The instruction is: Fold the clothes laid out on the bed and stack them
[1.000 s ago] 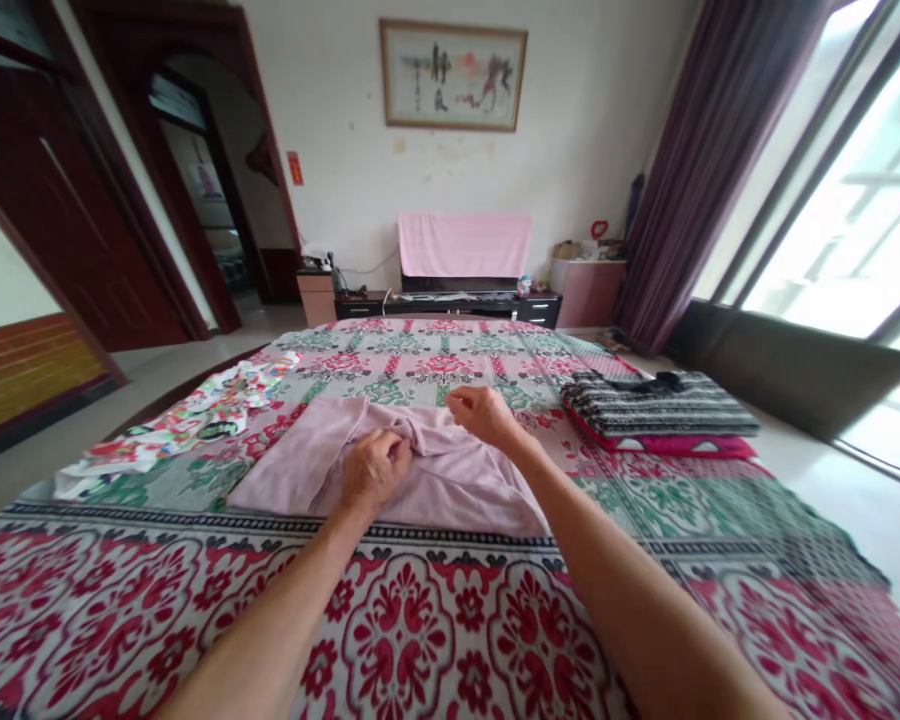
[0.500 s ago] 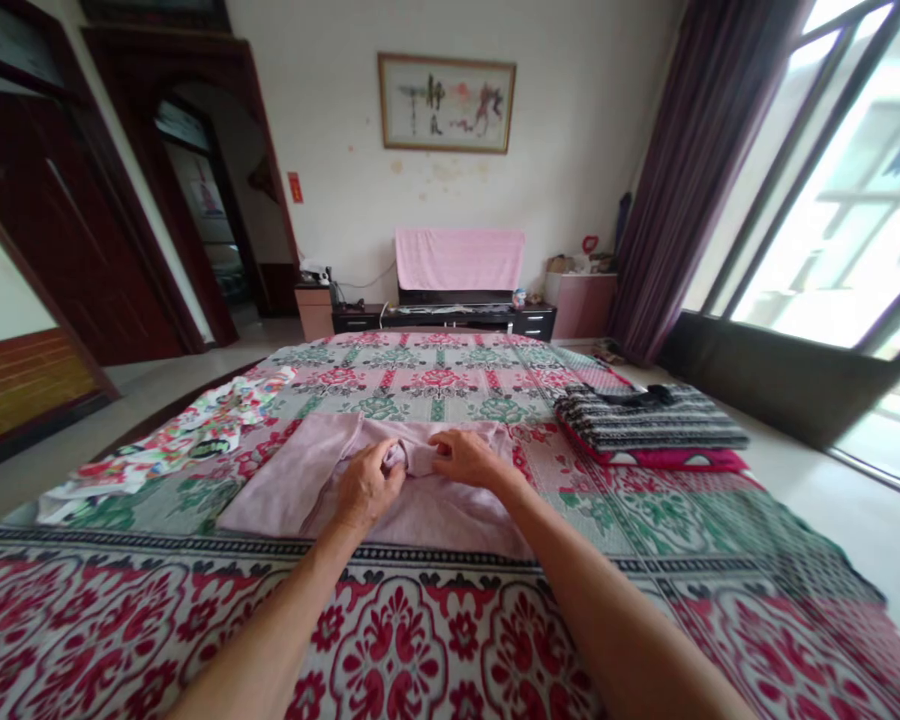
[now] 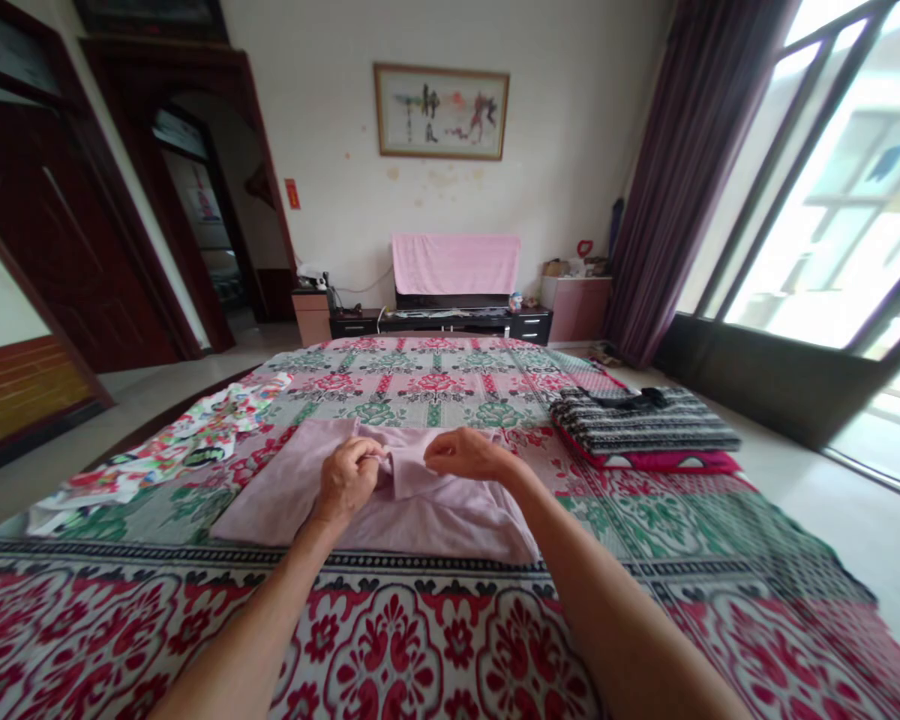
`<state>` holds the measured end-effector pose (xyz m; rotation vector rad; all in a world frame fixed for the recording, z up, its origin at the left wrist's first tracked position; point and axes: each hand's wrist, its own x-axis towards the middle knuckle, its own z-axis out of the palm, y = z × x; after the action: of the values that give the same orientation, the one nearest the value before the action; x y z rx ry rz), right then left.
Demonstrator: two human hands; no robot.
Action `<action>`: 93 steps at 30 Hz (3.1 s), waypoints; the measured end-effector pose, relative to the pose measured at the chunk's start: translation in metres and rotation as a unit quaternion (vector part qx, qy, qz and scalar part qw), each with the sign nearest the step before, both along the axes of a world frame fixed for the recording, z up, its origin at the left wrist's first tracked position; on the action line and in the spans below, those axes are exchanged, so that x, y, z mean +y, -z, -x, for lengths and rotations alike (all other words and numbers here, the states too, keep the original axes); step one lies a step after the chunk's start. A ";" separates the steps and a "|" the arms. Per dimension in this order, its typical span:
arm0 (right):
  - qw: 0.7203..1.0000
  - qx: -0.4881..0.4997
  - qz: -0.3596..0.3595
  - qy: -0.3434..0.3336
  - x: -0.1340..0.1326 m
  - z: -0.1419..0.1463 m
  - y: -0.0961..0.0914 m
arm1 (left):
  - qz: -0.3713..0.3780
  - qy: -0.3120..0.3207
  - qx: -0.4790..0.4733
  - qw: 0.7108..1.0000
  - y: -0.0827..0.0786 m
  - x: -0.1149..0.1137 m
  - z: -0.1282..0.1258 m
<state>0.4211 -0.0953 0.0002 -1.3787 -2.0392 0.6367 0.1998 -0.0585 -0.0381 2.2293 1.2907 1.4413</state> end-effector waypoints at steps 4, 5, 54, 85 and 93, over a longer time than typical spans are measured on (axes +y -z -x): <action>0.979 0.049 -0.068 0.185 0.011 -0.042 0.001 | -0.019 -0.066 -0.061 0.996 -0.017 -0.011 -0.001; 0.963 0.040 -0.085 0.251 0.014 -0.055 0.004 | -0.043 -0.065 -0.054 0.996 -0.021 -0.014 -0.005; 0.945 -0.071 -0.105 0.301 0.034 -0.095 0.064 | 0.052 -0.024 0.287 0.956 -0.013 0.039 -0.158; 0.946 -0.088 -0.193 0.247 0.054 -0.103 0.068 | 0.035 0.042 0.354 0.934 -0.019 0.033 -0.151; 0.958 -0.043 -0.112 0.259 0.053 -0.112 0.059 | 0.040 0.105 0.415 0.903 -0.020 0.024 -0.150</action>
<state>0.5329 -0.0420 -0.0591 -1.7240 -1.6413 0.1153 0.3493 -0.0342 -0.0179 2.9239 1.1804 0.3164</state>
